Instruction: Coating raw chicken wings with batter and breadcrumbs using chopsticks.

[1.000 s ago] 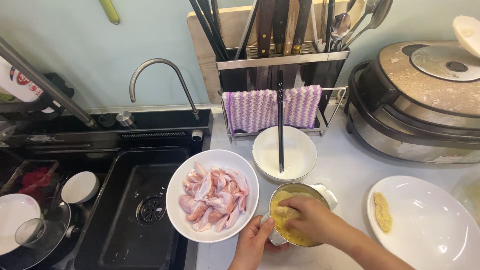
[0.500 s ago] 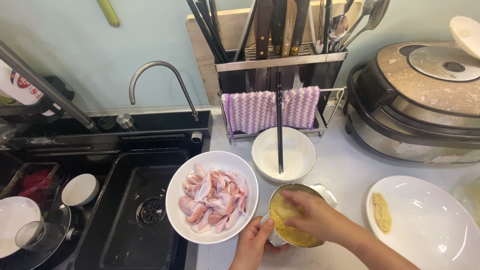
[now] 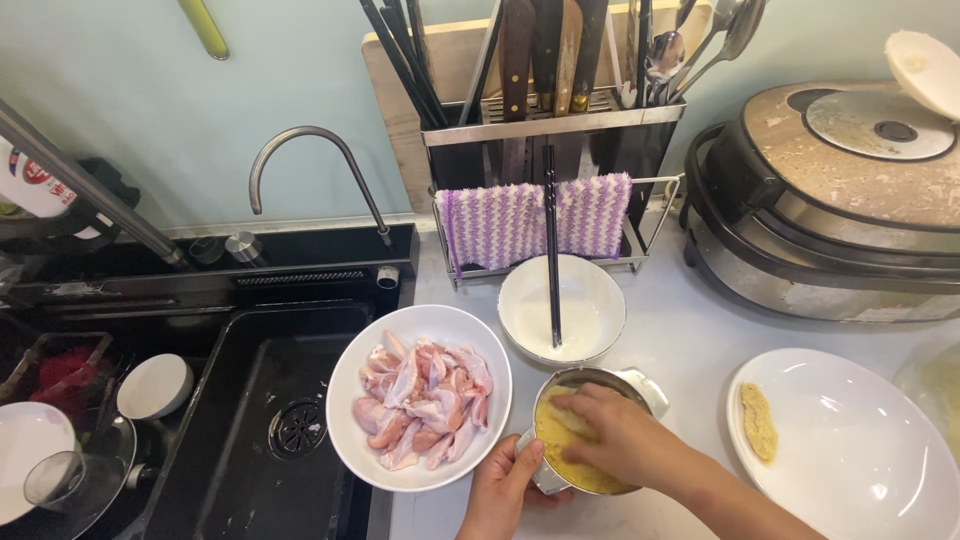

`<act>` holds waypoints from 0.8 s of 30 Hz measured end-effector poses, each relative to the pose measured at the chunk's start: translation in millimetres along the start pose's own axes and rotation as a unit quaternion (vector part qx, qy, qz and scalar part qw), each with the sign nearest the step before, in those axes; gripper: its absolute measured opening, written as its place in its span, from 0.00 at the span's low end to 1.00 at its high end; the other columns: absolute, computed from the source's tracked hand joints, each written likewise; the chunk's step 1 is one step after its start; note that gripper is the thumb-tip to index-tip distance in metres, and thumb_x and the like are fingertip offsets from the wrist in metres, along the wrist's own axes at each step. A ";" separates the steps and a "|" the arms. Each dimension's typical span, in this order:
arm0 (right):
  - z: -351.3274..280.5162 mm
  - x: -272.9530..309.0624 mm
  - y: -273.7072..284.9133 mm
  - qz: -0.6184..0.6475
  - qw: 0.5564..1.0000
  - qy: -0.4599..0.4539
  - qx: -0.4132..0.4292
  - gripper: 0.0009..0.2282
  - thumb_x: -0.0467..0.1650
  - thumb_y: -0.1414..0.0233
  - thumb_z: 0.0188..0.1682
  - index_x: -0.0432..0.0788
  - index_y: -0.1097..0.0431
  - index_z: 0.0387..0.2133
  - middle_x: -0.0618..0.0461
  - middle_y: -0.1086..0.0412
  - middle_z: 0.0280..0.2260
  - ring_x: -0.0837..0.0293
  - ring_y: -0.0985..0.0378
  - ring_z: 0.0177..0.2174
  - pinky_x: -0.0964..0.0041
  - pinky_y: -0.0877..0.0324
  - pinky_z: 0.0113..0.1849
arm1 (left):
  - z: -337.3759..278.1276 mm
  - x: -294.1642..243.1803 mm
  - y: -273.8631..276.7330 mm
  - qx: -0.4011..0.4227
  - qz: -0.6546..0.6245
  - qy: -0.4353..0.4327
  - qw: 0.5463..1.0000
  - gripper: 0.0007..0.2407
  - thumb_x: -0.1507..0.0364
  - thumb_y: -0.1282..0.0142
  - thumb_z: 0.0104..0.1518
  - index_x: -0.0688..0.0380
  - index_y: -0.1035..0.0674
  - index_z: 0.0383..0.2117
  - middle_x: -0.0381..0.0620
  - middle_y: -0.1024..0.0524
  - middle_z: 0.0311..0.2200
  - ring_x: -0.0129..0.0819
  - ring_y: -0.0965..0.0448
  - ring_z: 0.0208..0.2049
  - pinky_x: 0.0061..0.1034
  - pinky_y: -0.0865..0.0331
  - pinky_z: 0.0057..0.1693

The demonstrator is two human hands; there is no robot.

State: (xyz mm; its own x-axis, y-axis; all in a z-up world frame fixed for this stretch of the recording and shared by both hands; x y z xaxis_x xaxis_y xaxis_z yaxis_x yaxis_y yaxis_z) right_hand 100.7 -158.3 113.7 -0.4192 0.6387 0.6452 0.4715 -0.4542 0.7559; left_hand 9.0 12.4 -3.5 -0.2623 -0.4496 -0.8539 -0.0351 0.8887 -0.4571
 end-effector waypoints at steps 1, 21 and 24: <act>3.2 -13.3 -7.4 0.019 1.000 0.011 0.005 0.28 0.32 0.34 0.37 0.47 0.29 0.55 0.49 0.28 0.49 0.50 0.24 0.48 0.60 0.30 0.49 | 0.1 0.7 0.5 -0.002 0.001 0.000 1.000 0.14 0.62 0.49 0.64 0.62 0.21 0.41 0.48 0.17 0.33 0.39 0.13 0.28 0.25 0.20 0.31; 6.2 -15.1 -1.0 0.031 0.999 -0.003 0.026 0.29 0.31 0.32 0.35 0.46 0.29 0.54 0.52 0.28 0.45 0.57 0.24 0.45 0.64 0.29 0.46 | -1.4 -2.3 -2.0 0.005 0.009 -0.003 1.000 0.14 0.62 0.50 0.64 0.61 0.21 0.41 0.48 0.16 0.31 0.35 0.14 0.26 0.23 0.21 0.30; 7.9 -18.2 -0.4 0.077 0.995 -0.028 0.056 0.25 0.30 0.34 0.36 0.44 0.27 0.51 0.51 0.24 0.42 0.57 0.22 0.43 0.65 0.27 0.46 | -0.9 0.9 0.6 -0.001 0.007 -0.005 1.000 0.14 0.62 0.50 0.65 0.61 0.21 0.41 0.48 0.16 0.31 0.35 0.14 0.26 0.23 0.21 0.30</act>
State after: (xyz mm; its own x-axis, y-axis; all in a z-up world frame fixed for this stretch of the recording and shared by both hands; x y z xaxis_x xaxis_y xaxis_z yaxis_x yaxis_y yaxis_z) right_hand 114.3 -164.9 100.8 -0.2927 0.6025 0.7425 0.6121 -0.4785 0.6296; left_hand 7.9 12.6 -4.3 -0.2541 -0.4370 -0.8629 -0.0327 0.8955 -0.4439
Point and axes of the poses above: each hand's wrist, its own z-axis towards the middle knuckle, its own y-axis out of the back of the hand, x = y × z, the point moved 2 cm from there along z, towards the middle knuckle
